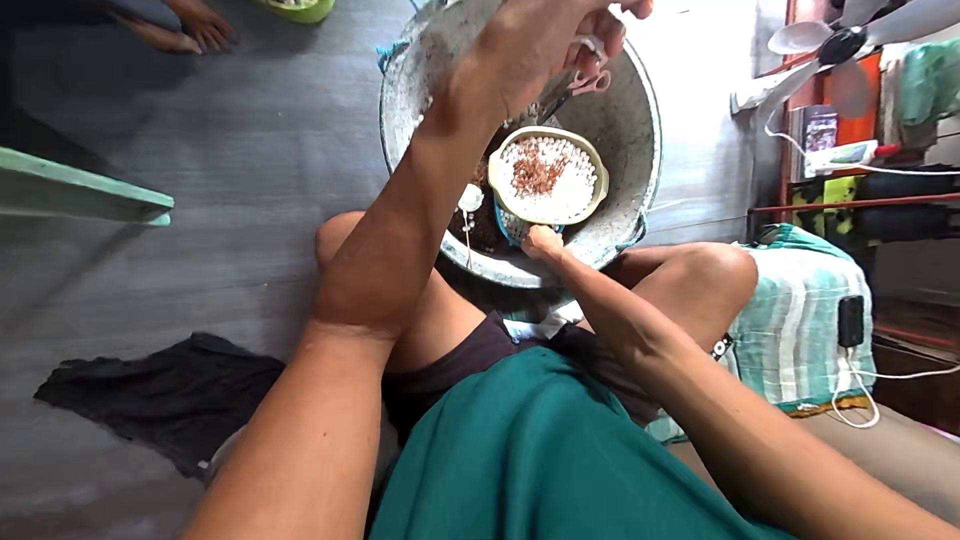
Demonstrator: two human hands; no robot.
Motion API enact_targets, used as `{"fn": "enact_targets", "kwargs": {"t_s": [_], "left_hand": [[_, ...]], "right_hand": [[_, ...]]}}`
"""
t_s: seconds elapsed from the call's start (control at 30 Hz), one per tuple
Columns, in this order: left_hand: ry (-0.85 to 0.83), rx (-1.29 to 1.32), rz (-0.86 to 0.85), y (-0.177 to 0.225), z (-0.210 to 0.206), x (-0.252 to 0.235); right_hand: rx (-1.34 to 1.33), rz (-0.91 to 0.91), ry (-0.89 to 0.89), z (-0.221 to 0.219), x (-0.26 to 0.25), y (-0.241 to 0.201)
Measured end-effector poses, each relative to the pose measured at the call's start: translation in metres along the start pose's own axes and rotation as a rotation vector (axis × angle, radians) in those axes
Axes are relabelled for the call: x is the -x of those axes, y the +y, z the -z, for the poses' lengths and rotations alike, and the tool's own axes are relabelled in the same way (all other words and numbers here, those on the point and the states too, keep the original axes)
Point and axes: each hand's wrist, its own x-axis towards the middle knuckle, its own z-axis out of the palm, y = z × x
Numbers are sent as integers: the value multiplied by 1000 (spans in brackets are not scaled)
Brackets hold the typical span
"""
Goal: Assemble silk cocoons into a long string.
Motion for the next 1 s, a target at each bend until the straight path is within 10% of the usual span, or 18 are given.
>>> {"fn": "enact_targets", "kwargs": {"t_s": [0.57, 1.0], "left_hand": [[-78, 190, -59, 5, 3, 2], [116, -160, -41, 6, -5, 0]], "right_hand": [[-1, 77, -21, -12, -10, 11], [3, 144, 39, -7, 9, 22]]}}
